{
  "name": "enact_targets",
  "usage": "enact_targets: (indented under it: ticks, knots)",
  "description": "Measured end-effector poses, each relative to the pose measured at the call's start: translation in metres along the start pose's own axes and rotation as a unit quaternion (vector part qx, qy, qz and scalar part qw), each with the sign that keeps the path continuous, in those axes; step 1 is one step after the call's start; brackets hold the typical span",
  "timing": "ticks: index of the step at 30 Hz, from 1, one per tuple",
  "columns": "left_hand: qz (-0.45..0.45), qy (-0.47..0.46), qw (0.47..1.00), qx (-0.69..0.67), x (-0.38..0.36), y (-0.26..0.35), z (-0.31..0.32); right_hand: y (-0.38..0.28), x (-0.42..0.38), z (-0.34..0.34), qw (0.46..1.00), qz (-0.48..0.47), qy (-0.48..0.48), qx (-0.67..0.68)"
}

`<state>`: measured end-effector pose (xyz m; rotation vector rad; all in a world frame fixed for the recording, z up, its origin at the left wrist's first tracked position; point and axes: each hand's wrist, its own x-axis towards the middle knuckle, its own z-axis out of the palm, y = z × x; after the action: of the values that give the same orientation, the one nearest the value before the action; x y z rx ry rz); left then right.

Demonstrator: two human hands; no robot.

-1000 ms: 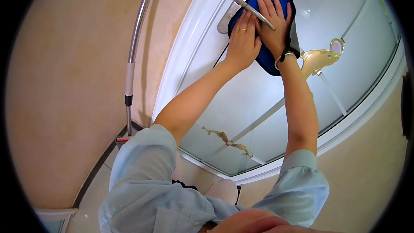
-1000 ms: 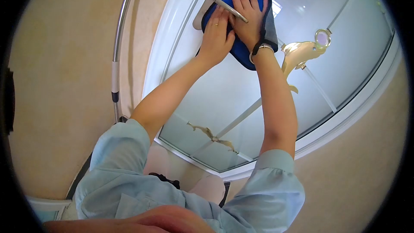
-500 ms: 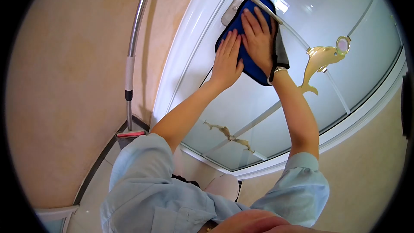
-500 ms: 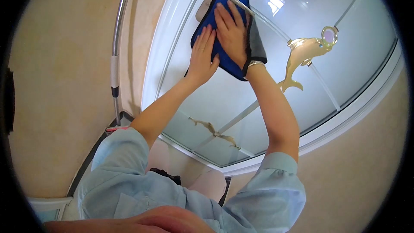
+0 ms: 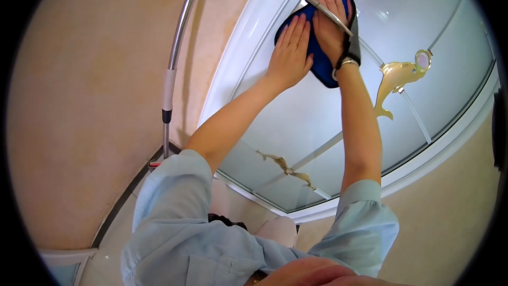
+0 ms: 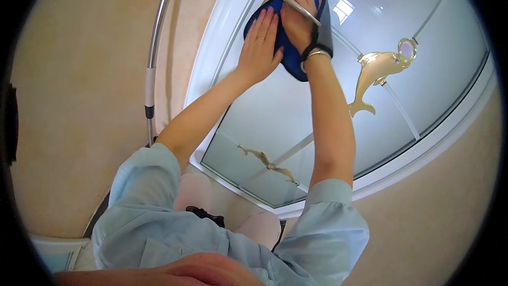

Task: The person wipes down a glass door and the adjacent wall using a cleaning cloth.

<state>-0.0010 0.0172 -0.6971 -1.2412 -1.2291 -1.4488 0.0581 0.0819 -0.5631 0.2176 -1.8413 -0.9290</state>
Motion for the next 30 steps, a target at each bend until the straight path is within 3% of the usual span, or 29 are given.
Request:
enact_targets:
  ticks: [8,15,23,27,30]
  knots:
    - [-0.022,0.015,0.999,-0.017,0.010,-0.001,0.000,0.014,0.010,0.001,0.997,-0.055,-0.022,0.054]
    - [-0.033,-0.043,0.998,-0.027,-0.033,-0.006,-0.008,-0.009,-0.021,-0.018,0.993,0.034,-0.114,-0.016]
    - [-0.036,0.027,0.997,-0.067,-0.013,-0.014,-0.012,0.008,0.013,0.004,0.999,-0.007,-0.012,-0.046]
    - [-0.057,0.021,0.996,-0.071,-0.012,-0.011,-0.010,0.006,0.009,0.003,0.997,-0.007,0.002,0.073]
    - [-0.056,-0.002,0.996,-0.067,-0.018,-0.011,-0.011,0.003,0.002,-0.018,0.998,-0.018,-0.049,0.018]
